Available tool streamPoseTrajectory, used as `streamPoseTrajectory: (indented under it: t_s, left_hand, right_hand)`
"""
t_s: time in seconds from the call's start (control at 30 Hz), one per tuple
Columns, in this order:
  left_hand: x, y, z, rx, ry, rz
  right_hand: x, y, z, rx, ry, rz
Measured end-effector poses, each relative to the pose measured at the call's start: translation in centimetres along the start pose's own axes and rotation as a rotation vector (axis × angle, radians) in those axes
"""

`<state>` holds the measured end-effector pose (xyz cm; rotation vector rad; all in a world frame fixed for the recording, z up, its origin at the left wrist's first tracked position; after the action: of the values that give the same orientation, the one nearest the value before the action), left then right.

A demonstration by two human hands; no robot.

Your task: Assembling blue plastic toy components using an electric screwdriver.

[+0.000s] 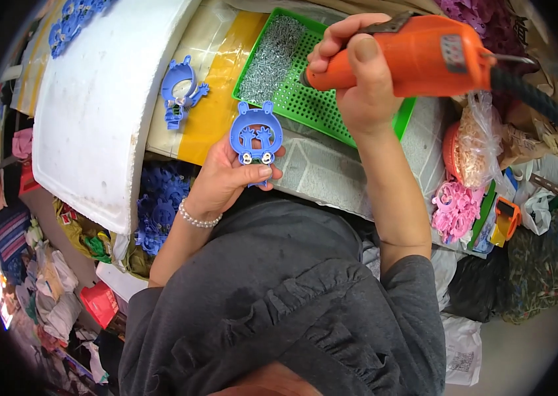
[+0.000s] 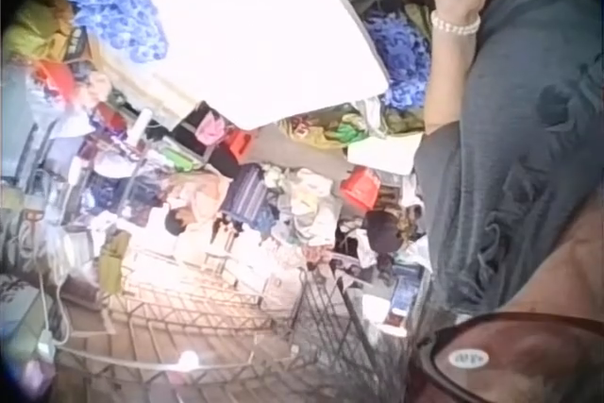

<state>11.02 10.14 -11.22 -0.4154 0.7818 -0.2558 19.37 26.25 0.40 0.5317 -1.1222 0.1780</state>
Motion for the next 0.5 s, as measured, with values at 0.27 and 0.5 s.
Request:
streamPoseTrajectory:
  t_s: [0.27, 0.5]
  left_hand:
    - [-0.3, 0.1, -0.4, -0.032, -0.003, 0.044]
    - [-0.3, 0.0, -0.1, -0.028, -0.017, 0.057]
  right_hand:
    - [5.1, -2.9, 3.2, 0.236, 0.160, -0.091]
    - [5.4, -6.4, 5.5, 0.340, 0.076, -0.043]
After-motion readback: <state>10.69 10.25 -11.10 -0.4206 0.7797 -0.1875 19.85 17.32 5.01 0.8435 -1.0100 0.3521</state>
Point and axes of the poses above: each hand's wrist, its own y-axis towards the middle knuckle, its own z-axis out of the palm, x = y × z, the point moved 9 cm from there along y, towards the middle knuckle, and after that the axes turned 4 degrees about -x, right-handed, at the moved point
